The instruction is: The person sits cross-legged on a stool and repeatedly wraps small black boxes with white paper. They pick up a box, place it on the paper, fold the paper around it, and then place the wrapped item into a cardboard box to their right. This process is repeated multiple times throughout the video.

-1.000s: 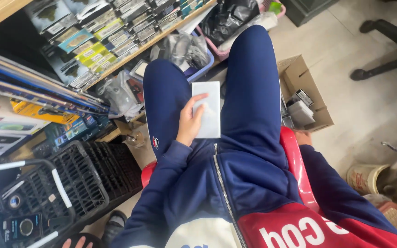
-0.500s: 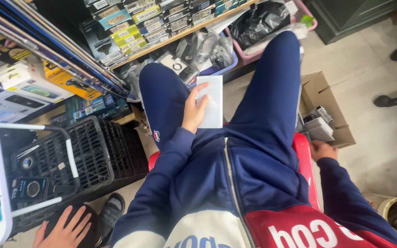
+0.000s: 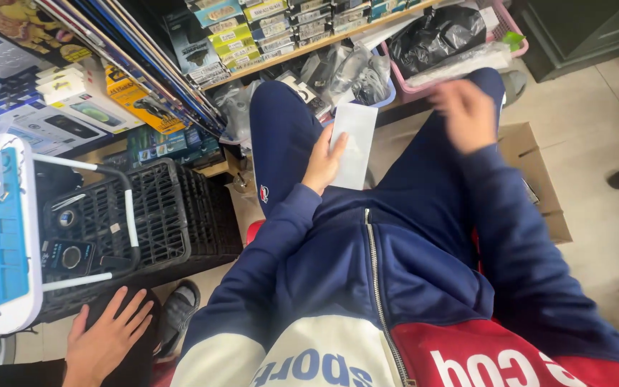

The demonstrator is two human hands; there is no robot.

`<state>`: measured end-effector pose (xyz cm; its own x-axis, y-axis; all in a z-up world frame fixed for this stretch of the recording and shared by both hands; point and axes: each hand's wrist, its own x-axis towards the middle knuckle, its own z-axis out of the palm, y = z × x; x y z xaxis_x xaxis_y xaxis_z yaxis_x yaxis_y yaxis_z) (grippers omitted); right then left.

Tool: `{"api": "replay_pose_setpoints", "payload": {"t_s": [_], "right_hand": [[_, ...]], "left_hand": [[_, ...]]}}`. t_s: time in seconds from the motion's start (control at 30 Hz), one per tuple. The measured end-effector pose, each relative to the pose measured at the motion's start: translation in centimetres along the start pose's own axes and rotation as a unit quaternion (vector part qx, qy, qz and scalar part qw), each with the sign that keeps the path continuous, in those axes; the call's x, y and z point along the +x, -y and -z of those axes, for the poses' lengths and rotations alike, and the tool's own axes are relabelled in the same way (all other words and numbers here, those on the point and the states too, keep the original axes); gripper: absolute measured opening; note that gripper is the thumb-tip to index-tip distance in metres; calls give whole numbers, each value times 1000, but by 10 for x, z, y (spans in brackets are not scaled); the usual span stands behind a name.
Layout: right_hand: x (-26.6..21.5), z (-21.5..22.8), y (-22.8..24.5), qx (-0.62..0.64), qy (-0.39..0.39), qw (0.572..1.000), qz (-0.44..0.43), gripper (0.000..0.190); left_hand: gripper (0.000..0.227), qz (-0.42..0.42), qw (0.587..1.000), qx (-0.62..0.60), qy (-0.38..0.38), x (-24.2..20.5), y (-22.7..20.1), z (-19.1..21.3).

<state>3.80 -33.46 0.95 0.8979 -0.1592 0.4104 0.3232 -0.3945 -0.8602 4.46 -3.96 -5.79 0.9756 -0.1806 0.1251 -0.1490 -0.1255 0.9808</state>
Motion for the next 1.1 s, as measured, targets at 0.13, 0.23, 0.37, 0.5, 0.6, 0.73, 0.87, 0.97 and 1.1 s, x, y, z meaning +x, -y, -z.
{"api": "replay_pose_setpoints", "payload": {"t_s": [0.13,0.23,0.37,0.5,0.6,0.73,0.87,0.97,1.1], "right_hand": [[10,-75,25,46,67,995,-66,26],[-1,-87,47,127,85,980,-129,31],[-3,-91,27,152,78,974,-150,25],[-2,-94,-3,181,55,962,-198,30],[-5,-90,-7,194,64,951,-231,32],[-6,-88,-21,192,74,952,-226,33],[-9,-86,-21,172,119,955,-212,21],[-10,-87,-6,162,132,960,-186,13],[-11,-85,4,198,37,958,-203,4]], "left_hand": [[56,-7,1000,-3,14,-13,-58,8],[54,-39,999,-6,27,-12,-45,6],[36,-58,997,7,49,-2,-15,0],[28,-67,995,23,71,-4,-7,-6],[30,-69,993,15,95,-9,-21,-8],[34,-62,992,13,109,-12,-24,-5],[33,-68,992,15,105,-9,-16,-5],[34,-65,992,7,106,-8,-14,-3],[30,-70,990,8,122,-15,-49,1]]}}
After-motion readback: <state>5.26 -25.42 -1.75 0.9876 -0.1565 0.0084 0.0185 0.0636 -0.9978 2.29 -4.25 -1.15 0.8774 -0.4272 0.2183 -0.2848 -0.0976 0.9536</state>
